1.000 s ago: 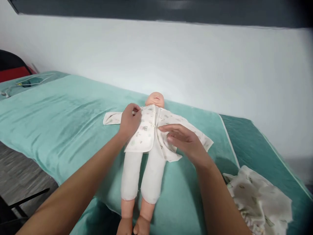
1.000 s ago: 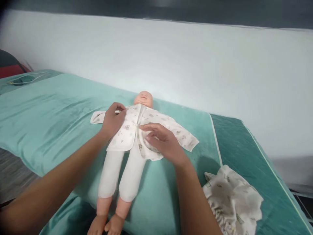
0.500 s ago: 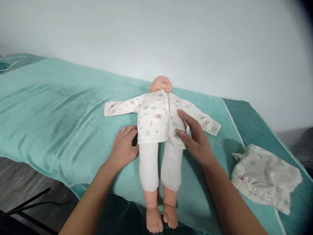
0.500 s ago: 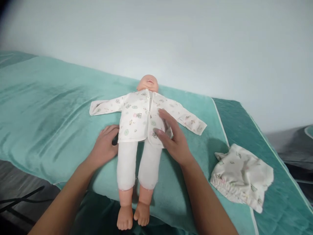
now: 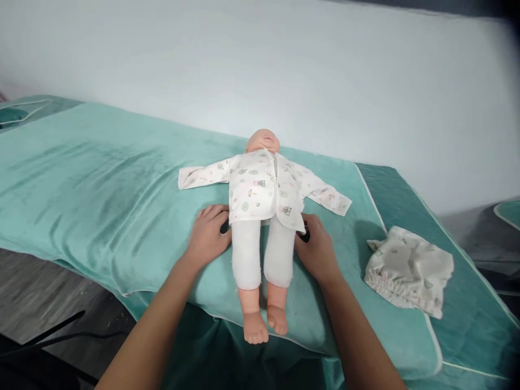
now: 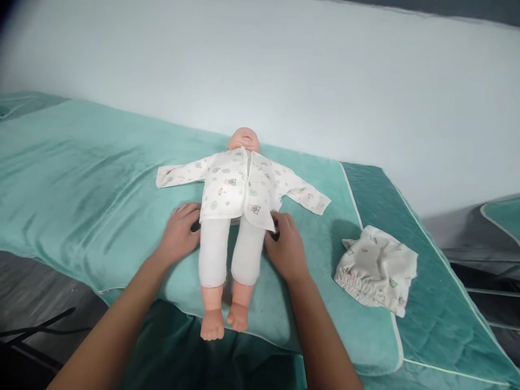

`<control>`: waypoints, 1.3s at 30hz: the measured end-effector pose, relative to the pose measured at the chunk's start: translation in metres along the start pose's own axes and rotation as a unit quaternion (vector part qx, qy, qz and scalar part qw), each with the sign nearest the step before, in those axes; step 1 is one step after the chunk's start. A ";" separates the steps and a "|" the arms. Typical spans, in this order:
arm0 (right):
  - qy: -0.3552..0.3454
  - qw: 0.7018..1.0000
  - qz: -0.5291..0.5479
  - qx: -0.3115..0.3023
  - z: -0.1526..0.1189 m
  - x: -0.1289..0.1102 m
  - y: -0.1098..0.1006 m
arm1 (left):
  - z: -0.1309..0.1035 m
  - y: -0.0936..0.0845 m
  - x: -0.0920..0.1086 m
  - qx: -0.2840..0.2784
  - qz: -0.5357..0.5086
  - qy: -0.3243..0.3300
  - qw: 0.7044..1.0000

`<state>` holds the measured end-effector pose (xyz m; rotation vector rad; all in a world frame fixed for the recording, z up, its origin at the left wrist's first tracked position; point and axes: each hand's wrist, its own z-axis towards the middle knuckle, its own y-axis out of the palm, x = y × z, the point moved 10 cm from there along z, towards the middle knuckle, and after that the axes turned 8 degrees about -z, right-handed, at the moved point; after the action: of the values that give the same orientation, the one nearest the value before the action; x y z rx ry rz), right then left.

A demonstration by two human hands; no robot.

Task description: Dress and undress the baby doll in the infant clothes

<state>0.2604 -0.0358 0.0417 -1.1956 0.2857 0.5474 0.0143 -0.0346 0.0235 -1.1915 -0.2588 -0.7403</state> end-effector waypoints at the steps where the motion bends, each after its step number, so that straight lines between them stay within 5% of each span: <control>1: 0.008 1.000 0.004 0.003 0.001 0.001 0.000 | 0.000 0.000 0.001 0.001 0.002 0.004 1.000; 10: 0.146 0.972 0.160 0.094 -0.010 0.031 -0.017 | -0.007 -0.015 0.005 0.051 -0.070 -0.021 0.996; 20: 0.158 0.958 0.236 0.038 -0.016 0.037 -0.004 | -0.018 -0.025 -0.009 0.102 -0.033 -0.079 0.991; 23: 0.118 0.972 0.192 0.068 -0.015 0.030 -0.014 | -0.021 -0.022 -0.010 0.089 0.034 -0.098 0.991; 27: -0.043 0.985 0.053 0.161 -0.018 -0.006 -0.041 | -0.023 -0.020 -0.006 0.086 0.046 -0.093 0.991; 30: -0.126 0.979 0.004 0.162 -0.021 -0.026 -0.041 | -0.023 -0.022 -0.004 0.103 0.015 -0.082 0.991; 35: -0.176 0.978 0.021 0.105 -0.008 -0.045 -0.029 | -0.020 -0.019 -0.003 0.087 0.009 -0.078 0.993; 39: -0.127 0.983 0.079 0.103 0.018 -0.061 -0.033 | -0.017 -0.017 -0.001 0.075 0.063 -0.085 0.992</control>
<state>0.2265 -0.0429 0.1043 -0.8951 0.2130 0.7819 -0.0008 -0.0524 0.0288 -1.1176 -0.3698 -0.5008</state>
